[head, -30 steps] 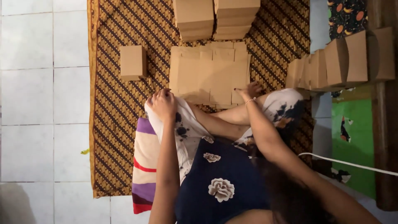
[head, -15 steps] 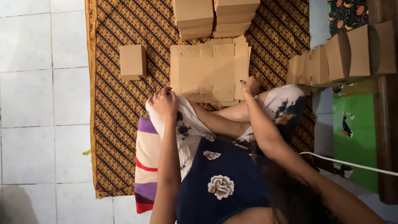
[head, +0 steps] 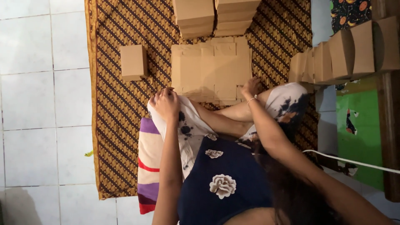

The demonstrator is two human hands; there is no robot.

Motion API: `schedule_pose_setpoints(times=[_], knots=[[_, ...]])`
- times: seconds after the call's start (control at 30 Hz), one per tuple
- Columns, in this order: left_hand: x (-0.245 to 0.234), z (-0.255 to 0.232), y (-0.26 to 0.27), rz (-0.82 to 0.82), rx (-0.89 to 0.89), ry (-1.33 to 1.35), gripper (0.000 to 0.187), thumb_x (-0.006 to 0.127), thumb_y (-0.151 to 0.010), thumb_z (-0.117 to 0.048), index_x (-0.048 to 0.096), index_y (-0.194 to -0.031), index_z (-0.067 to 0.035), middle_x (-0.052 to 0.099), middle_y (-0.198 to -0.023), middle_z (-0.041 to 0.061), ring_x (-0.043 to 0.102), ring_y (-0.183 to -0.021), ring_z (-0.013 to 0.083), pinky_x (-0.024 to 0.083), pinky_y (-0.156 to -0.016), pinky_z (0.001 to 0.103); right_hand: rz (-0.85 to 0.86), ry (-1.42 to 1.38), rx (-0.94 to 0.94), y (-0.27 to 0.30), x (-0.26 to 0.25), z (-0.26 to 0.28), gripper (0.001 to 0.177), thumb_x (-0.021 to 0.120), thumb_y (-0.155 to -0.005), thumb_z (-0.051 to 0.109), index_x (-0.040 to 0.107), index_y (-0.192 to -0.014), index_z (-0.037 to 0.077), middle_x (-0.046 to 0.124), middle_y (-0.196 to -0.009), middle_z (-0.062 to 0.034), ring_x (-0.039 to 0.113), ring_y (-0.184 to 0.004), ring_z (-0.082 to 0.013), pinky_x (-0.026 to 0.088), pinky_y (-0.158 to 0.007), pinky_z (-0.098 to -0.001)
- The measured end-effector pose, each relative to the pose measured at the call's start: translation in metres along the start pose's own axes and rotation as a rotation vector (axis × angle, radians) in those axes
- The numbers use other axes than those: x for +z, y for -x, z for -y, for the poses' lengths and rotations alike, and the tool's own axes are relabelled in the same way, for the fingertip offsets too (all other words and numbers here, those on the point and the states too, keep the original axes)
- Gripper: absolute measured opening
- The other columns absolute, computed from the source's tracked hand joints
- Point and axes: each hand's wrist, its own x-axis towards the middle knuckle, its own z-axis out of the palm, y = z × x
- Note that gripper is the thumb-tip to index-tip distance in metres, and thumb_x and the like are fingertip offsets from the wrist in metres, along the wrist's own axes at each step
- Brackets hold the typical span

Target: Folding and assembling cardboard boxes from flat templates

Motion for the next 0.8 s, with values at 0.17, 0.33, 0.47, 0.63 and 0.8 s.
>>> schedule_pose_setpoints(times=[0.17,0.33,0.47,0.63,0.8], knots=[[-0.002,0.000,-0.001,0.004,0.005,0.003,0.009,0.061,-0.093,-0.031,0.070,-0.094,-0.032,0.077,-0.091,-0.008,0.067,-0.105,0.0114,0.030,-0.109,0.039,-0.073,0.051,-0.014,-0.040,0.049,-0.024,0.098,0.087,-0.079,0.034,0.029,-0.147,-0.003,0.024,-0.155,-0.0341,0.027,-0.143,-0.0511,0.037,-0.111,-0.0675],[-0.001,0.000,-0.001,0.013,0.002,0.020,0.009,0.061,-0.093,-0.030,0.070,-0.094,-0.031,0.077,-0.091,-0.007,0.068,-0.105,0.0128,0.030,-0.109,0.040,-0.107,0.101,0.000,-0.011,0.018,-0.005,0.090,0.089,-0.077,0.036,0.036,-0.140,-0.001,0.026,-0.151,-0.0291,0.026,-0.142,-0.0460,0.035,-0.114,-0.0604],[0.001,0.001,-0.001,0.018,-0.001,0.011,0.009,0.062,-0.093,-0.031,0.071,-0.095,-0.031,0.077,-0.094,-0.006,0.068,-0.107,0.0134,0.030,-0.109,0.041,-0.095,0.076,0.014,-0.037,0.043,-0.018,0.094,0.091,-0.072,0.038,0.037,-0.138,0.000,0.027,-0.148,-0.0272,0.024,-0.140,-0.0461,0.035,-0.112,-0.0640],[0.002,0.002,0.000,0.005,-0.008,0.016,0.008,0.062,-0.092,-0.030,0.071,-0.094,-0.031,0.078,-0.093,-0.006,0.068,-0.105,0.0130,0.030,-0.109,0.041,-0.185,0.062,0.025,0.018,-0.024,0.016,0.100,0.098,-0.062,0.038,0.040,-0.133,-0.002,0.046,-0.130,-0.0243,0.045,-0.124,-0.0407,0.049,-0.100,-0.0554],[0.003,0.001,-0.001,0.000,-0.007,0.017,0.008,0.062,-0.093,-0.030,0.071,-0.094,-0.031,0.078,-0.094,-0.007,0.068,-0.106,0.0118,0.030,-0.110,0.040,-0.090,-0.067,-0.056,-0.050,0.052,-0.026,0.057,0.084,-0.076,0.037,0.055,-0.118,0.010,0.065,-0.109,-0.0152,0.065,-0.107,-0.0372,0.055,-0.081,-0.0524]])
